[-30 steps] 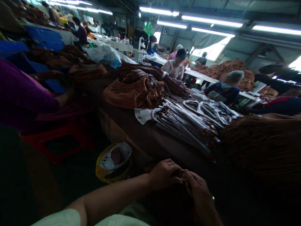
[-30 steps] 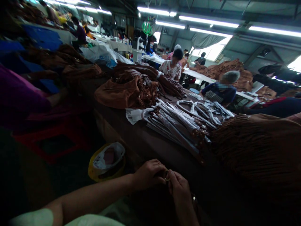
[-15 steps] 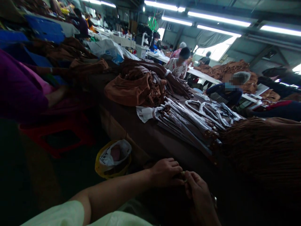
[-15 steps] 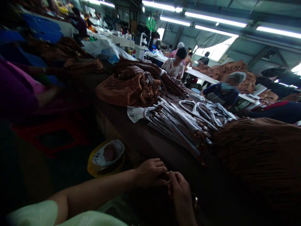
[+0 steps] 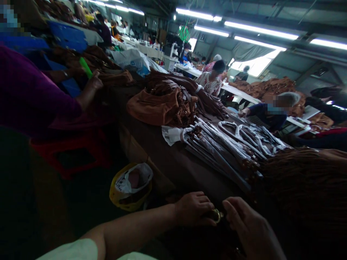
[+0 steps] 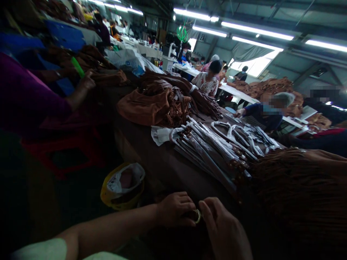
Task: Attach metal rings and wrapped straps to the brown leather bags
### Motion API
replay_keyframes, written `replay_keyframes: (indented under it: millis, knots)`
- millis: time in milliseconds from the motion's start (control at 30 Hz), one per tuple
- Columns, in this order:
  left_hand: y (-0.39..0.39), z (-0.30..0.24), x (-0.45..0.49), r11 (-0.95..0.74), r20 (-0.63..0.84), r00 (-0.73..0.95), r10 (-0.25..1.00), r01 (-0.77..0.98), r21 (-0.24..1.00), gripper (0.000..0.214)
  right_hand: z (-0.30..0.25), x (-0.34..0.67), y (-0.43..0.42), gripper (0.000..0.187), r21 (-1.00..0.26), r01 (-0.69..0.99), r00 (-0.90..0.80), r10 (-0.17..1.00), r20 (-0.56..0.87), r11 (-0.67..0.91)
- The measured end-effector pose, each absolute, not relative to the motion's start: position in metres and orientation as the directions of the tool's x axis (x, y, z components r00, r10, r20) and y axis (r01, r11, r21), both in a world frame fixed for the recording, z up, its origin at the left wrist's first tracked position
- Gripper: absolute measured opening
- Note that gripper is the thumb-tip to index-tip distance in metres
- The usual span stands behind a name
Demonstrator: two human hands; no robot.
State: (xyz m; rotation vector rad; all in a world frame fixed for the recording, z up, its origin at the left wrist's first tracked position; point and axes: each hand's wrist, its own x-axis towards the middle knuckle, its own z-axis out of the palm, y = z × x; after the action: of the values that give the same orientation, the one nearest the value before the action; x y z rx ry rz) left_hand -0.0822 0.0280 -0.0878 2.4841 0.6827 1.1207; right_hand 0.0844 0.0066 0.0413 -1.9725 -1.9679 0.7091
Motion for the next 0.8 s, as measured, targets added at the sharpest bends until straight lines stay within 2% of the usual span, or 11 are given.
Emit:
replay_keyframes:
  millis: [33,167,233,500,667,800]
  knots:
    - [0.028,-0.088,-0.082,-0.827,0.607,0.57,0.554,0.291,0.481,0.044,0.051,0.085,0.021,0.042,-0.459,0.888,-0.074,0.994,-0.085,0.027]
    - [0.026,-0.091,-0.081,-0.822,0.626,0.539,0.563,0.291,0.489,0.046,0.059,0.081,0.1,0.034,-0.18,0.959,-0.216,0.976,0.024,0.217]
    - [0.027,-0.093,-0.08,-0.825,0.636,0.53,0.561,0.291,0.485,0.047,0.048,0.074,0.137,0.027,-0.144,0.962,-0.225,0.973,0.053,0.231]
    - [0.029,-0.097,-0.077,-0.84,0.654,0.529,0.541,0.299,0.453,0.049,0.021,0.031,0.213,0.034,-0.08,0.964,-0.232,0.949,0.215,0.254]
    - [0.027,-0.105,-0.075,-0.821,0.639,0.515,0.571,0.369,0.436,0.052,0.016,0.026,0.23,0.029,-0.098,0.978,-0.164,0.971,0.173,0.183]
    - [0.023,-0.109,-0.073,-0.801,0.616,0.515,0.596,0.426,0.42,0.053,0.02,0.038,0.227,0.028,-0.211,0.964,-0.137,0.983,0.124,0.161]
